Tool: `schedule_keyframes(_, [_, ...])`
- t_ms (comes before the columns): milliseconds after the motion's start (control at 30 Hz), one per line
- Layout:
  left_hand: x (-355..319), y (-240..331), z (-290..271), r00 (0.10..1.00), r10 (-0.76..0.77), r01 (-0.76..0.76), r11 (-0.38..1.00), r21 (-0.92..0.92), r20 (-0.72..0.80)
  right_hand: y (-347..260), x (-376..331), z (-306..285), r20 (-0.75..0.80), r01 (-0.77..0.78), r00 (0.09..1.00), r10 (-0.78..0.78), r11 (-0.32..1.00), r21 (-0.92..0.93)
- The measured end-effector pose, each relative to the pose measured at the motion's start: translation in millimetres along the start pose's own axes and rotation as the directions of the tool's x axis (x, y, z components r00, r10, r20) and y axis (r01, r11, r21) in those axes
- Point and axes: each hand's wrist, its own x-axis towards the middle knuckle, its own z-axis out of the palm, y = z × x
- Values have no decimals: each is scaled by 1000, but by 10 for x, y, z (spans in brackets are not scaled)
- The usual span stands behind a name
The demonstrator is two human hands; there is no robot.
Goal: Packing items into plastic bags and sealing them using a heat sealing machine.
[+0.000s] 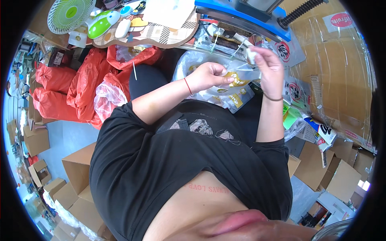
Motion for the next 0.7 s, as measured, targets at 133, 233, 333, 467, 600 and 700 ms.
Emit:
schedule_keyframes(133, [-40,91,66,997,-73,72,994,-80,-4,32,-47,-168,111,-86,990,92,994,-61])
schedule_keyframes(233, [-49,96,126,986,-136,158,949,-274,96,-9,-65,-204,182,-130,972,149,985,-112])
schedule_keyframes(333, [-64,29,148,973,-194,224,920,-320,122,-54,-80,-235,246,-147,950,190,972,-185])
schedule_keyframes(467, [-11,63,-5,970,-222,240,929,-282,94,5,-157,-744,233,222,971,-54,567,-793])
schedule_keyframes(600, [270,109,-322,979,-204,185,924,-335,-22,256,-483,-1015,65,61,991,119,38,-997])
schedule_keyframes(700, [409,100,-489,973,-218,171,907,-385,-80,252,-593,-981,19,35,986,167,-88,-996])
